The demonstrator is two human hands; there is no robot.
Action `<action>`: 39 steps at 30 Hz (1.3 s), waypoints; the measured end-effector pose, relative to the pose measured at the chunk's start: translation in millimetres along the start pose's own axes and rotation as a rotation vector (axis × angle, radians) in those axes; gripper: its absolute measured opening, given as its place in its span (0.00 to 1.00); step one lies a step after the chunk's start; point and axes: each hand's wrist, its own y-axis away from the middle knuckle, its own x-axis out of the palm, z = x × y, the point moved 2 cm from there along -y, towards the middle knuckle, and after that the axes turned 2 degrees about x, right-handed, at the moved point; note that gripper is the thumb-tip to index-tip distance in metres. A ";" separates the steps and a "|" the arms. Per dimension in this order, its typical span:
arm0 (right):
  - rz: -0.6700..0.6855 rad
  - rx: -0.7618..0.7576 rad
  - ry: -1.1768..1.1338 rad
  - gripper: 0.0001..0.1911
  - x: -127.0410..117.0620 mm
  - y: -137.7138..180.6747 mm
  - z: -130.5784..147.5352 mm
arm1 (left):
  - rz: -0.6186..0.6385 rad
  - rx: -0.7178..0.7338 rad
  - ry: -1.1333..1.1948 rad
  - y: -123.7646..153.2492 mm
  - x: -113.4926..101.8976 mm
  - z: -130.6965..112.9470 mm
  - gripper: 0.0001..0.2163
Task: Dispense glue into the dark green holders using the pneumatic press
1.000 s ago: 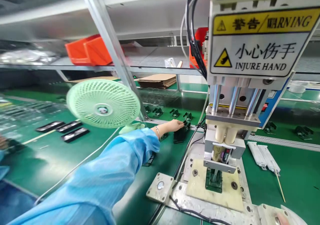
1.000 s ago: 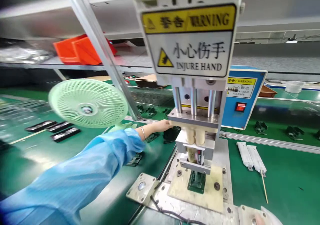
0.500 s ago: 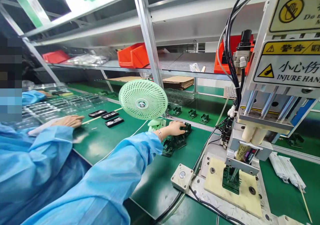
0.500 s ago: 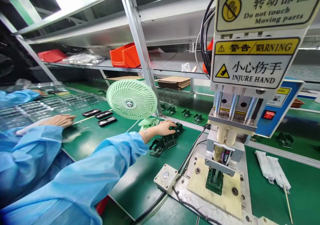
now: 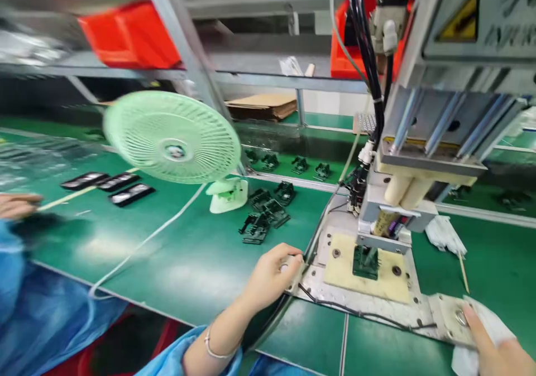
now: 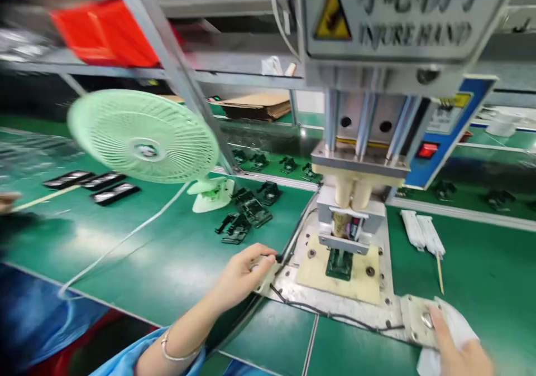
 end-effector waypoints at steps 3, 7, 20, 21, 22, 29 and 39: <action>-0.027 0.292 0.042 0.27 -12.1 19.6 18.0 | 0.011 -0.024 0.072 -4.3 1.0 5.8 0.17; -0.118 0.289 -0.197 0.30 -9.9 25.5 39.4 | -0.018 -0.067 0.129 -5.5 3.5 11.7 0.16; -0.156 0.326 -0.265 0.33 -11.3 30.1 39.9 | -0.002 -0.097 0.132 -3.7 1.2 4.3 0.15; -0.157 0.326 -0.270 0.34 -11.5 30.4 40.9 | 0.013 -0.106 0.109 -3.4 -0.4 2.6 0.16; -0.155 0.324 -0.273 0.34 -11.7 30.6 41.4 | 0.025 -0.113 0.080 -3.4 -3.0 -0.2 0.16; -0.144 0.301 -0.255 0.31 -13.9 31.6 35.4 | 0.149 -0.019 0.041 -27.7 -17.2 -54.5 0.27; -0.101 0.288 -0.254 0.32 -12.6 34.0 37.3 | 0.608 0.059 0.366 -77.9 50.4 -94.4 0.27</action>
